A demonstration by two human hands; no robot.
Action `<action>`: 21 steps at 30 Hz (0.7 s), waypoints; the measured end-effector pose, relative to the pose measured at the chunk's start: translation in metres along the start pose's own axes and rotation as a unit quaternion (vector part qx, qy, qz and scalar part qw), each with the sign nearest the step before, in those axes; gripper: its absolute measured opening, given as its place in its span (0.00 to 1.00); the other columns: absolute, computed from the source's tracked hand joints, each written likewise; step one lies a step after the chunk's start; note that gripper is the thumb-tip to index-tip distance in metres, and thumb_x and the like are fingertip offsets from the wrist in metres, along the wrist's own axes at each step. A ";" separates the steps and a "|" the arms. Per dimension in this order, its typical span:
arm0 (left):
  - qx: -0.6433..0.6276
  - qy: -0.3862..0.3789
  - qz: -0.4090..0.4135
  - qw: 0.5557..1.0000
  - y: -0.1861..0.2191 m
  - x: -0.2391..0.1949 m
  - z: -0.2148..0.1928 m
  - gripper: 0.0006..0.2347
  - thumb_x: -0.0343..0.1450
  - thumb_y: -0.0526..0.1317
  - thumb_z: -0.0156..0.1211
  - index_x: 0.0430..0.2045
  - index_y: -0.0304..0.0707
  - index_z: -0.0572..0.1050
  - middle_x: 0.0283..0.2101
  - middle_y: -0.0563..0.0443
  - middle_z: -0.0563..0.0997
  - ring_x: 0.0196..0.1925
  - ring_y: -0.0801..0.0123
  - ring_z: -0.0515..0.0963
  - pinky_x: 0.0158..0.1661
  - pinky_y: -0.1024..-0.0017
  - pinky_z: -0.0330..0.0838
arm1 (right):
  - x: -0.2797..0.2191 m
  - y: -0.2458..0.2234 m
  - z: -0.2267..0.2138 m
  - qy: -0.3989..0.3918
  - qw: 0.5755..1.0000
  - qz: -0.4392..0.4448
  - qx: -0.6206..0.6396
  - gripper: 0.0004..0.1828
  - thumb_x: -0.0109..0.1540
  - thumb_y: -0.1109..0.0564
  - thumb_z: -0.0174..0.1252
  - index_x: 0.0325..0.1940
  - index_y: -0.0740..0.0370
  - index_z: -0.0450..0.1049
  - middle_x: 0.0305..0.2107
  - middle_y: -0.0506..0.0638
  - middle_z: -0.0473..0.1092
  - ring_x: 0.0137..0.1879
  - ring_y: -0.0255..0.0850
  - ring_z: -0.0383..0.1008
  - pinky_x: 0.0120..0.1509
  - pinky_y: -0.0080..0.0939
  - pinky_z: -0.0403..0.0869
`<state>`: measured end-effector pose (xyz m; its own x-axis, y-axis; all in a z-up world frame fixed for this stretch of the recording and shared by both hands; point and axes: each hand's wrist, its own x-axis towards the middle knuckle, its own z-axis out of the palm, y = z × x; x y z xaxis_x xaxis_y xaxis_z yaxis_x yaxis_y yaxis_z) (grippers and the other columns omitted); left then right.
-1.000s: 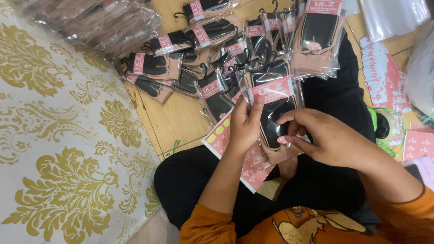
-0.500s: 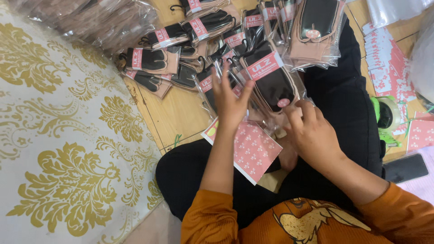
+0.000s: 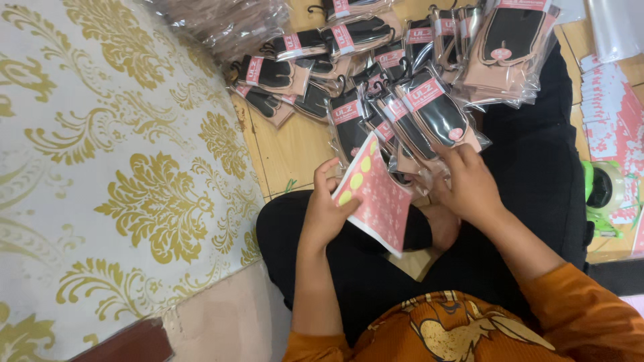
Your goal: The person sits on the floor and applies round stickers to clear plastic packages containing socks. They peel stickers from a sheet and press them onto the packaging, then place the labeled packages into a pile.
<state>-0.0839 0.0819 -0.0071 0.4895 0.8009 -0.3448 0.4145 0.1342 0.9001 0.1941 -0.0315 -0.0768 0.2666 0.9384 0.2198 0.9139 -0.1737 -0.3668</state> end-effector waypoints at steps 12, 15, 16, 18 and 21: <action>-0.319 0.089 0.195 0.923 -0.009 -0.041 0.018 0.29 0.69 0.29 0.62 0.66 0.41 0.59 0.61 0.39 0.72 0.48 0.69 0.82 0.47 0.74 0.80 | -0.026 -0.059 -0.053 -0.017 0.825 -0.034 0.564 0.50 0.53 0.68 0.69 0.75 0.54 0.55 0.47 0.59 0.76 0.48 0.39 0.76 0.56 0.44 0.78; -0.246 0.071 0.205 0.945 0.015 -0.068 0.024 0.19 0.70 0.30 0.62 0.57 0.39 0.71 0.56 0.45 0.76 0.54 0.69 0.79 0.53 0.74 0.74 | -0.034 -0.064 -0.070 0.001 0.818 -0.037 0.574 0.54 0.59 0.71 0.63 0.81 0.45 0.43 0.53 0.61 0.73 0.50 0.36 0.72 0.56 0.43 0.79; -0.165 0.068 0.210 0.961 0.025 -0.078 0.023 0.12 0.70 0.31 0.63 0.48 0.39 0.81 0.52 0.48 0.78 0.56 0.68 0.77 0.59 0.75 0.69 | -0.037 -0.065 -0.077 0.009 0.815 -0.038 0.579 0.56 0.62 0.72 0.60 0.84 0.40 0.37 0.56 0.61 0.72 0.50 0.34 0.70 0.57 0.43 0.79; -0.154 0.088 0.214 0.961 0.042 -0.089 0.020 0.14 0.70 0.32 0.64 0.50 0.37 0.80 0.52 0.48 0.78 0.56 0.67 0.78 0.58 0.73 0.71 | -0.035 -0.066 -0.112 0.022 0.879 -0.053 0.474 0.35 0.63 0.66 0.61 0.71 0.53 0.56 0.51 0.58 0.76 0.46 0.34 0.76 0.49 0.36 0.76; -0.102 0.116 0.249 0.956 0.054 -0.102 0.018 0.17 0.69 0.34 0.67 0.54 0.35 0.78 0.51 0.47 0.79 0.54 0.66 0.80 0.55 0.73 0.73 | -0.028 -0.069 -0.150 -0.009 0.930 -0.097 0.355 0.26 0.59 0.55 0.65 0.60 0.63 0.74 0.46 0.53 0.81 0.41 0.33 0.83 0.44 0.30 0.74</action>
<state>-0.0980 -0.0030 0.0719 0.3946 0.8998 0.1861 0.0054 -0.2048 0.9788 0.1695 -0.0909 0.0775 0.1073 0.9374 0.3312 0.5096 0.2342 -0.8279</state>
